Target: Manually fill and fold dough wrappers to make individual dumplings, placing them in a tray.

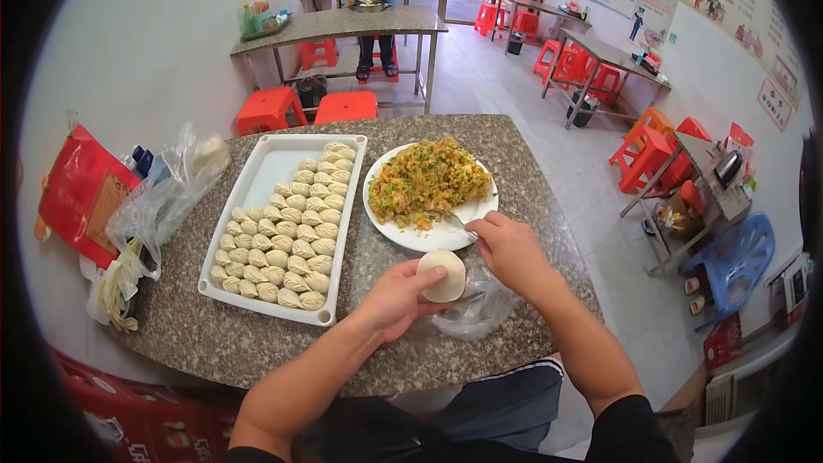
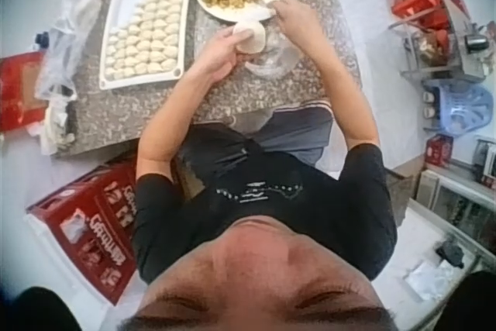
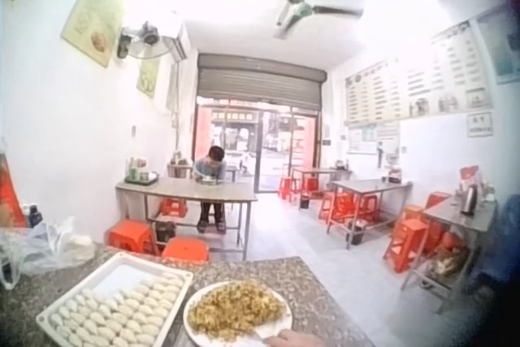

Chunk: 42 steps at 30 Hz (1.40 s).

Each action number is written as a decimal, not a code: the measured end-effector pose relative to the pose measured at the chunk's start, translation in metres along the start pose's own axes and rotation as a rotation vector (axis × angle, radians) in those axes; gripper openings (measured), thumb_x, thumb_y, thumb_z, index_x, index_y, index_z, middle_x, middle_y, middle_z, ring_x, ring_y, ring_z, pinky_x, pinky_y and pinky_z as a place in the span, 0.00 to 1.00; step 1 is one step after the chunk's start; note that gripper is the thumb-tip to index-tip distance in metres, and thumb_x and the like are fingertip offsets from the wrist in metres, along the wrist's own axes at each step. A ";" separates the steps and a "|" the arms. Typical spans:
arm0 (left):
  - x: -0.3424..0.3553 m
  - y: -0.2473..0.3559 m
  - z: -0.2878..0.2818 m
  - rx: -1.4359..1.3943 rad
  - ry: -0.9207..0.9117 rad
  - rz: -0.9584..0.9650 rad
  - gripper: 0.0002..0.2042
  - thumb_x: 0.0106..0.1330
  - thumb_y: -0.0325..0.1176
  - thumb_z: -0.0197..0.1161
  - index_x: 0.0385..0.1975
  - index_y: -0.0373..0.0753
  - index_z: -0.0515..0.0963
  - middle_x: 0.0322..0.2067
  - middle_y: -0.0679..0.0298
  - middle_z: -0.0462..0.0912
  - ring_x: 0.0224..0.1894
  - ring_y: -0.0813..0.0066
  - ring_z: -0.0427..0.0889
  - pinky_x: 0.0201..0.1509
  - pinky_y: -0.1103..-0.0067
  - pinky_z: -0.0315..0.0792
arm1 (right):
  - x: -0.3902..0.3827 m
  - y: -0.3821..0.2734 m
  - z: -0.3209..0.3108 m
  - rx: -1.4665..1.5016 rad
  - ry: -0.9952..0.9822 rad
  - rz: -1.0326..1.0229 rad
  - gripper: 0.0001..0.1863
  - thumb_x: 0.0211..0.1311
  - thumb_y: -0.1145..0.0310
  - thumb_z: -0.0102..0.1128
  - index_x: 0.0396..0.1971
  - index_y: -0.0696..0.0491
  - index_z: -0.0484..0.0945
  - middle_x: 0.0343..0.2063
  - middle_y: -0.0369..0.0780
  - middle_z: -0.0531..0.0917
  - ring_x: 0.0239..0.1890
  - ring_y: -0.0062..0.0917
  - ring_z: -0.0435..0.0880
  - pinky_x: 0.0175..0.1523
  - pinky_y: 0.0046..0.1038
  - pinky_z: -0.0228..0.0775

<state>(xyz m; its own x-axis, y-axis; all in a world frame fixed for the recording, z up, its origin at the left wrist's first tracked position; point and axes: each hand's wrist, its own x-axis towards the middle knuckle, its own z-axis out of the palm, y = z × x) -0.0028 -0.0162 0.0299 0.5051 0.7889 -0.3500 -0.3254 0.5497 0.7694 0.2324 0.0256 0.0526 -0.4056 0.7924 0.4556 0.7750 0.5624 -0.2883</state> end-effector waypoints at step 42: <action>-0.192 -0.008 -0.024 -0.150 0.064 0.743 0.19 0.81 0.33 0.56 0.66 0.31 0.71 0.57 0.48 0.84 0.56 0.59 0.89 0.60 0.66 0.85 | -0.207 -0.130 0.030 0.553 0.178 -0.213 0.12 0.51 0.86 0.61 0.34 0.56 0.84 0.41 0.44 0.81 0.47 0.34 0.83 0.53 0.33 0.77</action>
<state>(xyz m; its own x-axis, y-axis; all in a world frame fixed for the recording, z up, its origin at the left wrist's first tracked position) -0.1161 -0.1658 0.0781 0.0647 0.9780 0.1982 -0.6695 -0.1047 0.7354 0.2016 -0.2048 -0.0294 -0.3994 0.6248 0.6709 0.3008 0.7806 -0.5479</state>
